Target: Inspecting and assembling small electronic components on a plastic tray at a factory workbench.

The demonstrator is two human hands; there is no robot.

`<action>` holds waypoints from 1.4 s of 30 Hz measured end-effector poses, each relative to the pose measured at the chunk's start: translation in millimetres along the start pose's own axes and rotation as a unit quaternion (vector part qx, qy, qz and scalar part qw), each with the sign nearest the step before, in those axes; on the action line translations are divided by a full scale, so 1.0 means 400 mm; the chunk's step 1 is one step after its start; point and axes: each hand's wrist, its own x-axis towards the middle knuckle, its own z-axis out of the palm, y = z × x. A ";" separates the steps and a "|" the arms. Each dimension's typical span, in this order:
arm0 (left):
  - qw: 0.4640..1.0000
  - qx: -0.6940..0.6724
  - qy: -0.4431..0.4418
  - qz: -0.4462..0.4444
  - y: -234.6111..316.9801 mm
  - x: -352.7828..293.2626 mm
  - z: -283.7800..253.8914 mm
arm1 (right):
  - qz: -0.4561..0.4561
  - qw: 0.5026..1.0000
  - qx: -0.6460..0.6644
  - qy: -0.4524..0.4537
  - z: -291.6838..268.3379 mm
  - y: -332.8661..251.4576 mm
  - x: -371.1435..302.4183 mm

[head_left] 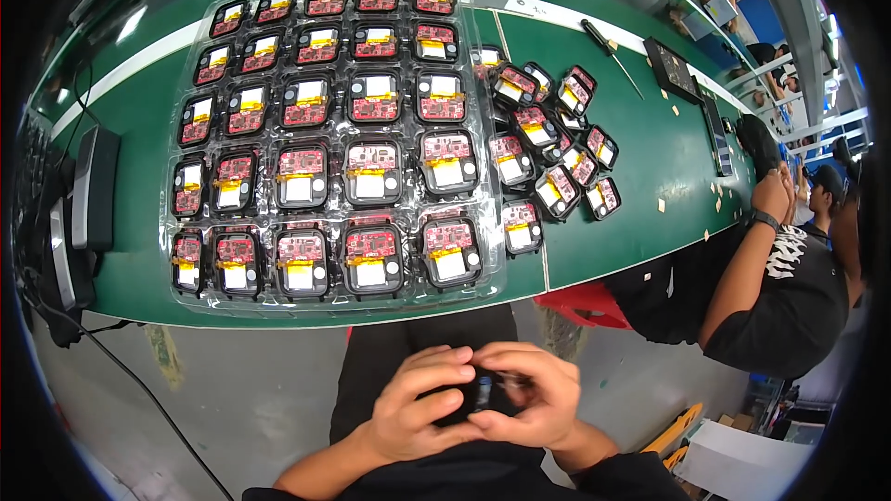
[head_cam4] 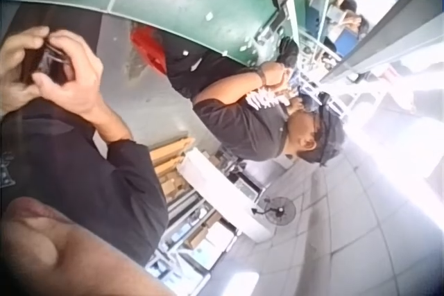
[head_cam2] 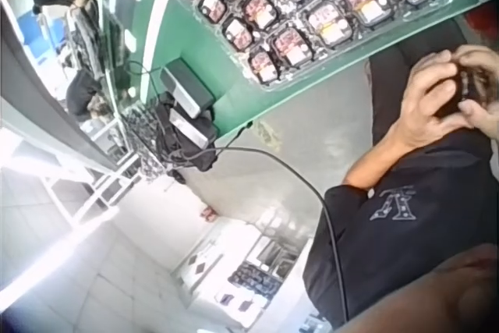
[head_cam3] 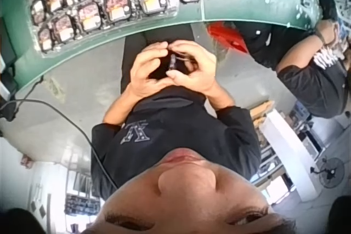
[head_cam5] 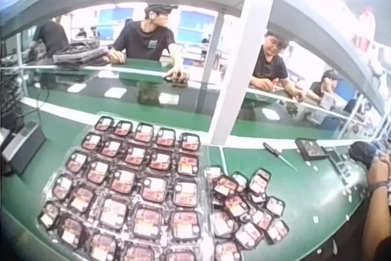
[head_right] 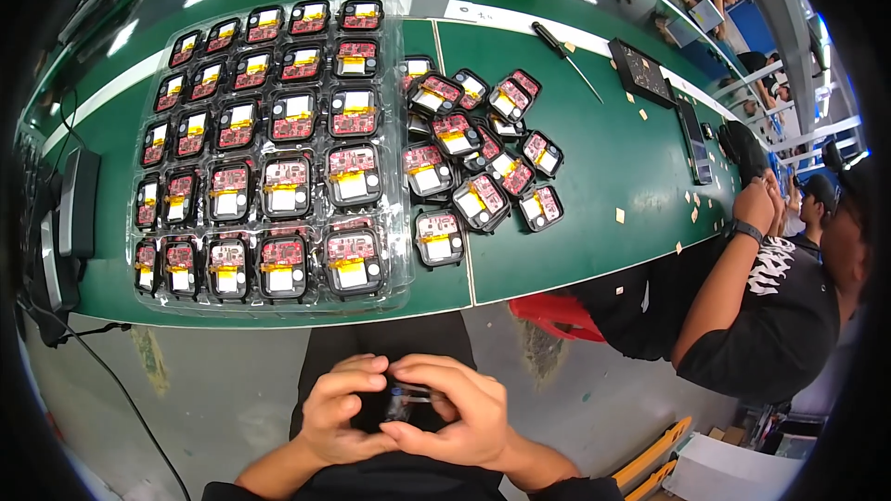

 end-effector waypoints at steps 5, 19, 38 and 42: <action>0.995 -0.032 -0.008 -0.093 -0.023 -0.032 0.014 | -0.144 0.916 -0.268 0.262 -0.089 0.022 0.088; 0.941 -0.081 0.068 -0.320 -0.178 -0.100 0.014 | -0.037 0.918 -0.203 0.340 -0.204 0.125 0.290; 0.905 -0.163 0.118 -0.375 -0.185 -0.089 0.018 | -0.006 0.925 -0.170 0.338 -0.191 0.118 0.293; 0.901 -0.163 0.121 -0.385 -0.179 -0.085 0.020 | 0.027 0.929 -0.171 0.327 -0.183 0.104 0.297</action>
